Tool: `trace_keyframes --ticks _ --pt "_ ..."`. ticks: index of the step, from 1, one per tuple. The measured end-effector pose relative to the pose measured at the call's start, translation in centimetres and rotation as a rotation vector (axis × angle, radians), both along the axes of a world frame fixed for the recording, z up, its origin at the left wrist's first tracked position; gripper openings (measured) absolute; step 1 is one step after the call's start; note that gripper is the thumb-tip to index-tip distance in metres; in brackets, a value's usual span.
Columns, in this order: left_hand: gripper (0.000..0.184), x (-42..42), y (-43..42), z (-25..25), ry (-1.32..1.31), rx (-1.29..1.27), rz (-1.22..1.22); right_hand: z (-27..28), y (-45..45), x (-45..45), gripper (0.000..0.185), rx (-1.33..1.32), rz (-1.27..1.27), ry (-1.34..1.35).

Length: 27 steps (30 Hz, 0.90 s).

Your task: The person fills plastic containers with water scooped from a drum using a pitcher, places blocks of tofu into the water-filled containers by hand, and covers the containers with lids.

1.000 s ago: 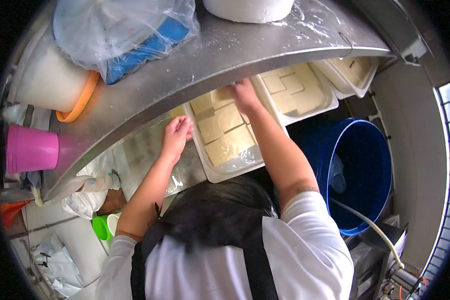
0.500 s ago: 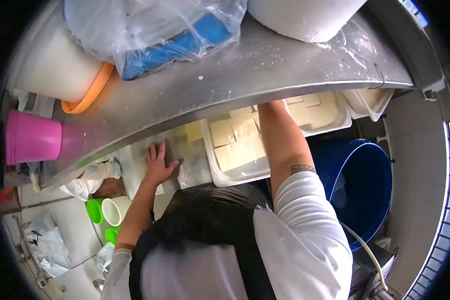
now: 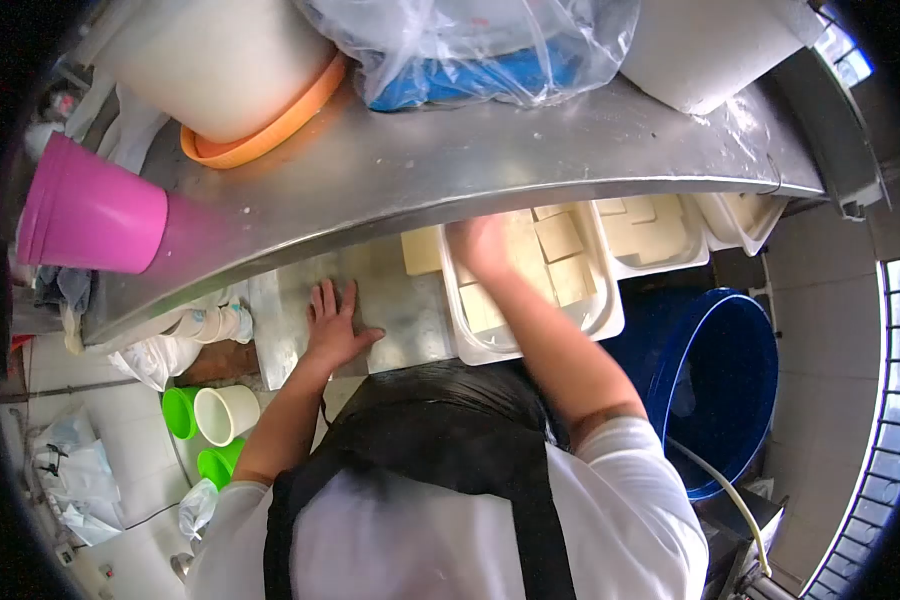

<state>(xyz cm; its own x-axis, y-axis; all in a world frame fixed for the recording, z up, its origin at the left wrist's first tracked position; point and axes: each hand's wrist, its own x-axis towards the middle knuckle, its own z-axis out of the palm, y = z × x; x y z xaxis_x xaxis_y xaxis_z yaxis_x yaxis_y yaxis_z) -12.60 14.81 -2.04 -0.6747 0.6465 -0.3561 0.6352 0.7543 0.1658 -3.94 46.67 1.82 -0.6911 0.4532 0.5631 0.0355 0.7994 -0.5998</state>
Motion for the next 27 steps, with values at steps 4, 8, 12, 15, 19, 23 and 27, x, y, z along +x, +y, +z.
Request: trace_keyframes --ticks 4,8,12,15,19,23,27 --pt "0.116 1.5 -0.7 -0.5 0.022 -0.035 -0.036 2.3 -12.0 3.1 0.047 -0.436 0.137 -0.401" --pt "0.111 3.5 -1.4 0.2 -0.019 -0.009 -0.011 0.3 -13.1 3.9 0.067 -0.255 0.043 -0.589" --pt "0.106 3.4 -2.2 0.9 -0.063 0.022 -0.017 -0.2 -13.4 3.0 0.076 -0.328 0.006 -0.701" --pt "0.106 3.0 -2.5 0.7 -0.069 0.012 -0.036 0.5 -13.6 1.5 0.080 -0.327 -0.058 -0.756" --pt "0.106 2.8 -2.6 0.4 -0.073 0.036 -0.038 -0.2 -12.9 1.8 0.081 -0.366 -0.075 -0.720" --pt "0.107 2.3 -2.4 0.1 -0.072 0.033 -0.010 -0.4 -12.3 1.8 0.079 -0.360 -0.111 -0.739" --pt "0.108 1.4 -1.7 0.9 -0.112 -0.001 0.003 0.3 -11.9 2.0 0.075 -0.455 -0.137 -0.679"
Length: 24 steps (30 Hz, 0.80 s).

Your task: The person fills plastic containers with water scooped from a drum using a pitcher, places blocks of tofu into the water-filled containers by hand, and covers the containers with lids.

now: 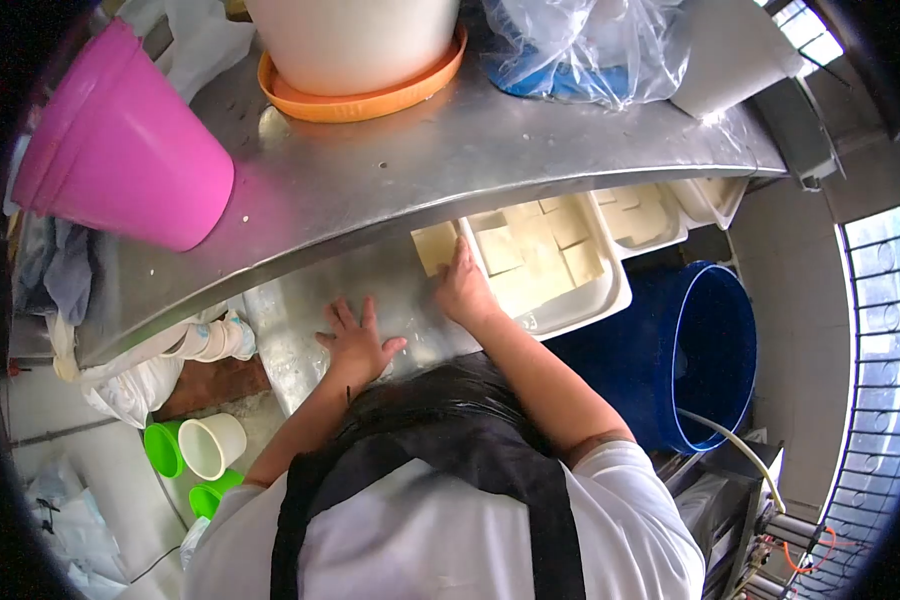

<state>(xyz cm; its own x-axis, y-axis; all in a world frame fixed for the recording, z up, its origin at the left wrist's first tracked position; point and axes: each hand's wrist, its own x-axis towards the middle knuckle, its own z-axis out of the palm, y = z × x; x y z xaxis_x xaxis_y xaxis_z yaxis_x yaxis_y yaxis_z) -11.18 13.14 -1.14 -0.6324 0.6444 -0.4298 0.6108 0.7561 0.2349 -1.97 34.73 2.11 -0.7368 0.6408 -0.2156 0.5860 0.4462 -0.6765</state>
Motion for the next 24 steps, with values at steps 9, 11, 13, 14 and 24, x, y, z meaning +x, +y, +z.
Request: trace_keyframes --ticks 9,11,13,14,24 --pt "0.099 -0.2 0.0 1.1 0.109 -0.027 -0.055 -5.4 1.1 -3.2 0.069 0.159 -0.067 0.039" --pt "0.086 -1.4 0.5 -0.1 0.107 0.081 -0.078 -4.9 1.6 -4.4 0.067 0.108 -0.084 0.049" --pt "0.074 -2.8 2.3 -2.7 0.103 0.189 -0.103 -3.9 1.8 -5.4 0.063 0.072 -0.092 -0.096" --pt "0.062 -3.5 3.8 -4.7 0.000 0.448 -0.020 -4.3 2.1 -5.9 0.063 0.073 -0.093 -0.095" --pt "0.042 -5.5 13.0 -5.2 -1.241 0.979 0.758 -3.3 2.3 -8.2 0.083 -0.052 -0.175 -0.350"
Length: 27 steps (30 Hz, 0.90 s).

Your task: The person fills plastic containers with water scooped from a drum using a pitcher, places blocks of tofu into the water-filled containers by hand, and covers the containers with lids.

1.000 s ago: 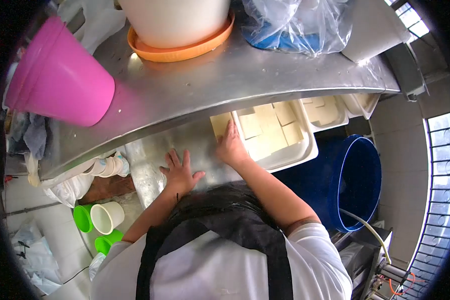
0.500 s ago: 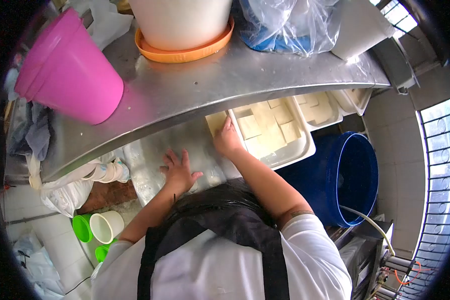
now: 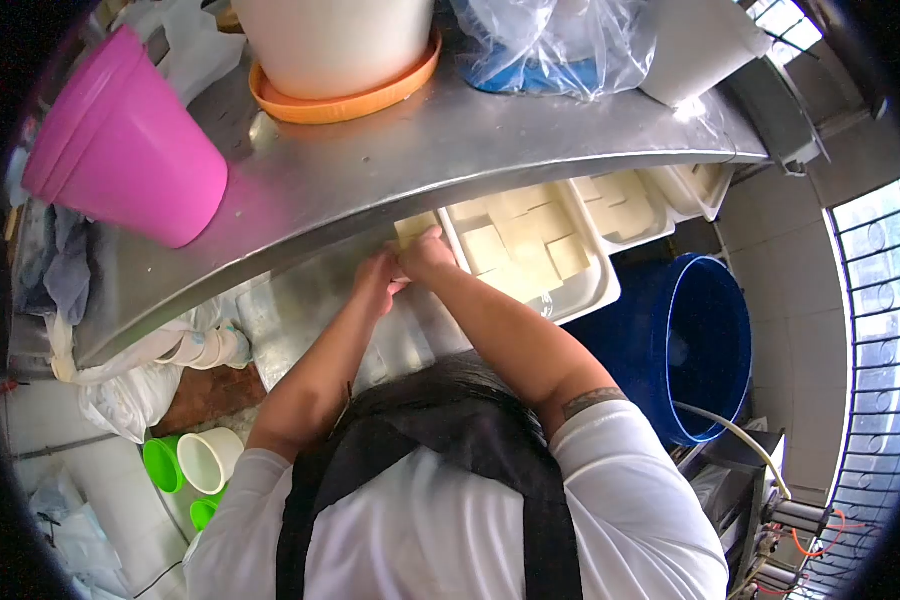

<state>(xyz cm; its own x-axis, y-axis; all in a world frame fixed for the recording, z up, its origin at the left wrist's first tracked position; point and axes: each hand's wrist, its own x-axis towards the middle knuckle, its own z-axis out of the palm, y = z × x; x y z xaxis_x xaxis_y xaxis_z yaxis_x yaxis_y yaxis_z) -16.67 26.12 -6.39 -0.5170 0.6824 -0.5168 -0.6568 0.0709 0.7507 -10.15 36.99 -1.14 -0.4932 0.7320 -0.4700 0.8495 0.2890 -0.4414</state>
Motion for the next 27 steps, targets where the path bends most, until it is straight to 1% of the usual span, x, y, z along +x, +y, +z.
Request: trace_keyframes --ticks 1,2,3,4,6,7,8,9,10,11,12,13,14,15,16,18,19,20,21,22,23,24,25,26,27 --pt "0.042 -0.2 0.0 -0.2 0.001 0.002 0.000 -1.9 0.7 0.0 0.085 0.285 0.524 -0.214" --pt "0.043 -0.5 0.1 -0.3 -0.018 -0.076 0.012 -2.7 1.0 0.0 0.086 0.570 1.046 -0.426" --pt "0.044 -0.5 0.0 -0.5 -0.037 -0.158 0.023 -3.7 1.1 0.2 0.088 0.698 1.126 -0.455" --pt "0.044 -0.2 -0.1 0.6 -0.033 -0.162 0.019 -3.1 0.4 0.6 0.088 0.695 1.122 -0.450" --pt "0.046 0.8 -0.4 4.1 0.046 -0.290 0.047 -0.1 -1.5 1.7 0.087 0.030 -0.052 0.184" --pt "0.046 0.9 -0.5 3.3 0.053 -0.294 0.045 0.8 -2.2 2.6 0.088 0.102 0.009 0.295" --pt "0.047 0.7 -0.9 2.1 -0.016 -0.220 0.069 0.2 -2.3 3.0 0.088 0.099 0.006 0.302" --pt "0.049 0.7 -1.2 1.0 -0.083 -0.147 0.093 -0.4 -2.5 3.0 0.087 0.078 0.059 0.396" --pt "0.049 1.1 -1.4 1.0 -0.075 -0.153 0.091 -0.8 -2.6 3.2 0.087 0.057 0.112 0.488" --pt "0.051 1.7 -1.8 1.3 -0.080 -0.146 0.167 0.4 -2.8 3.5 0.084 -0.029 0.108 0.512" --pt "0.052 2.2 -1.9 1.6 -0.085 -0.137 0.240 0.5 -2.7 3.7 0.084 -0.032 0.097 0.520" --pt "0.052 2.7 -2.0 2.4 -0.076 -0.143 0.228 0.6 -2.6 3.8 0.082 -0.028 0.159 0.551" --pt "0.053 3.3 -1.9 3.6 -0.064 -0.165 0.279 1.1 -2.4 4.1 0.081 -0.021 0.217 0.581" --pt "0.055 3.8 -1.7 4.8 -0.053 -0.188 0.327 1.6 -2.2 4.6 0.074 -0.014 0.197 0.596" --pt "0.055 4.4 -1.4 5.8 -0.048 -0.194 0.309 3.2 -1.4 5.3 0.074 -0.014 0.178 0.599" --pt "0.057 5.3 -0.5 8.2 0.293 -0.072 0.300 5.5 1.0 6.7 0.068 -0.136 0.166 0.976" --pt "0.055 5.7 0.0 10.1 0.347 0.041 0.255 5.3 2.5 7.0 0.062 -0.314 -0.037 1.014" --pt "0.055 5.7 0.6 11.3 0.349 0.039 0.250 2.0 6.4 6.6 0.059 -0.336 -0.046 1.041" --pt "0.051 5.0 1.3 12.2 0.502 -0.002 0.122 4.9 8.5 7.9 0.056 -0.363 -0.162 1.082" --pt "0.047 3.9 2.1 12.6 0.655 -0.044 -0.010 8.2 10.2 9.0 0.054 -0.545 -0.190 1.325" --pt "0.041 1.0 3.4 8.9 1.094 -0.051 -0.065 6.4 13.8 10.2 0.049 0.107 0.146 1.112" --pt "0.041 -1.3 4.7 6.5 1.101 -0.052 -0.069 4.6 16.9 9.1 0.045 -0.485 -0.227 1.404" --pt "0.045 -3.3 6.1 4.7 1.268 -0.147 -0.069 5.9 19.0 9.0 0.043 -0.602 -0.326 1.508" --pt "0.049 -4.1 7.1 4.1 1.432 -0.245 -0.068 5.5 21.7 8.7 0.043 -0.540 -0.333 1.498" --pt "0.050 -4.8 8.1 4.3 1.513 -0.336 -0.089 4.7 24.0 8.4 0.043 -0.443 -0.319 1.458"
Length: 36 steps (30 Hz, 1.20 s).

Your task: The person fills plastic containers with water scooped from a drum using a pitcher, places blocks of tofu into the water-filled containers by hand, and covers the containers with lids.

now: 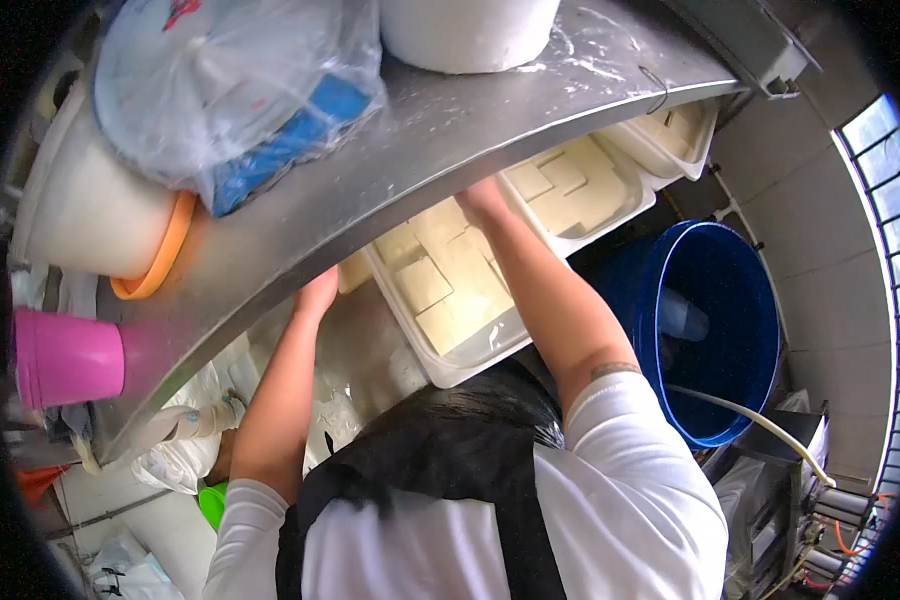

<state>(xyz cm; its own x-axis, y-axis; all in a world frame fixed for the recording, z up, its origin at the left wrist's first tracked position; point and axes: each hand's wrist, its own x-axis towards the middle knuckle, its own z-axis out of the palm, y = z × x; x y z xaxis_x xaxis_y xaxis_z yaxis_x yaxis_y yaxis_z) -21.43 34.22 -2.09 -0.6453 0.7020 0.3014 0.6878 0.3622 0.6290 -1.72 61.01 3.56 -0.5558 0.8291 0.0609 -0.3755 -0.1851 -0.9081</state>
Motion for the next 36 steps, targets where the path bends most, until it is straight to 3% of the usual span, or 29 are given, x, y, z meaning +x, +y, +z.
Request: trace_keyframes --ticks 6,14,19,23,28,30,31,33,34,35,36 --pt "0.054 -0.4 1.9 4.1 -0.004 -0.444 -0.063 -4.5 6.7 -0.1 0.043 0.364 -0.080 -0.396" --pt "0.059 3.2 1.6 8.3 -0.027 -0.667 -0.201 -4.6 4.1 -0.6 0.043 0.894 -0.240 -0.687" --pt "0.062 4.5 2.0 8.4 -0.040 -0.682 -0.195 -4.1 -2.0 -5.4 0.043 0.923 0.165 -0.539" --pt "0.070 4.1 0.5 2.2 -0.016 -0.551 -0.246 -5.6 -3.0 -7.7 0.043 0.903 0.264 -0.518" --pt "0.071 4.6 -1.3 1.7 -0.117 -0.470 -0.200 -6.1 -2.8 -7.8 0.043 0.854 0.314 -0.458" --pt "0.067 4.2 -2.7 1.0 -0.384 -0.270 -0.036 -6.4 -2.6 -7.7 0.043 0.840 0.329 -0.429" --pt "0.067 4.4 -3.1 1.3 -0.384 -0.272 -0.036 -6.4 -2.5 -7.6 0.043 0.832 0.332 -0.411" --pt "0.057 4.7 -3.6 2.3 -0.959 0.075 0.359 -6.5 -2.0 -7.5 0.044 0.820 0.343 -0.369" --pt "0.048 4.0 -3.3 1.2 -1.072 0.283 0.435 -6.7 -1.9 -7.2 0.044 0.806 0.348 -0.348" --pt "0.048 3.2 -2.9 -0.2 -1.074 0.279 0.436 -6.6 -1.7 -7.2 0.044 0.806 0.355 -0.335" --pt "0.044 2.2 -2.1 -1.5 -1.120 0.483 0.344 -6.7 -1.7 -7.1 0.044 0.805 0.362 -0.315"
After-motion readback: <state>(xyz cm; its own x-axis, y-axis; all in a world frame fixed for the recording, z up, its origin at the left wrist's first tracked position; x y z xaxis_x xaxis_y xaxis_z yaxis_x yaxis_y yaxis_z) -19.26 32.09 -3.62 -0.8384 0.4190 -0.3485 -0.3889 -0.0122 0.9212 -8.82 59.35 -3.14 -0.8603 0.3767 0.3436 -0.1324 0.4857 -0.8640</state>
